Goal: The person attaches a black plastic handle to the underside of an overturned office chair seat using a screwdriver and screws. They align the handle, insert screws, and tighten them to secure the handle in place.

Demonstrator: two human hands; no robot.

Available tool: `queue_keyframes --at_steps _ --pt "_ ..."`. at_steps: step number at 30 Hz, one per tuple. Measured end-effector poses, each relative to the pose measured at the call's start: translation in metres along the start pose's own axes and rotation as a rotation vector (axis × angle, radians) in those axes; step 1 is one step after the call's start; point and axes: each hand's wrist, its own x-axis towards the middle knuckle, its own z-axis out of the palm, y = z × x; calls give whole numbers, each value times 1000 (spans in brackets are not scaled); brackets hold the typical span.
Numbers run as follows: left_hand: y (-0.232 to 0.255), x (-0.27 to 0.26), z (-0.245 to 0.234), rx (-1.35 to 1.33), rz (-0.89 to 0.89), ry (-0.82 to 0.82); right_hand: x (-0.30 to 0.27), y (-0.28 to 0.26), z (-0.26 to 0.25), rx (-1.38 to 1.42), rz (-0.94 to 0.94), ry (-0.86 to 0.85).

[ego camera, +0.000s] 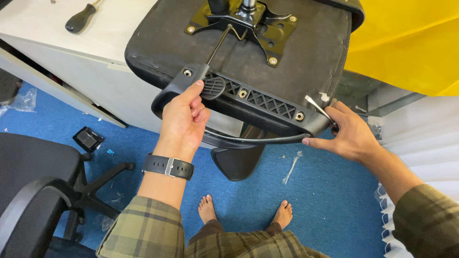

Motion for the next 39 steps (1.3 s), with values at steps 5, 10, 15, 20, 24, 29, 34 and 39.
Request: queue_keyframes --at_steps 5,10,15,20,24,29,34,39 --pt "-5 -5 3 60 126 -2 -1 -1 1 34 6 0" --pt "-5 -11 3 185 163 -12 -1 -1 2 14 38 -15" --pt "-1 -15 -2 245 157 -63 -5 0 1 -27 42 -19" --pt "2 -13 -2 251 137 -88 -9 8 -7 -21 88 -31" --pt "9 -15 -6 406 141 -81 -5 14 -8 -20 93 -39" --pt "22 -16 -24 659 270 131 -5 16 -6 -13 133 -30" --pt "39 -10 -46 1280 620 30 -10 18 -4 26 87 -26" --pt "33 0 -45 1569 694 -9 -18 26 -8 98 41 14"
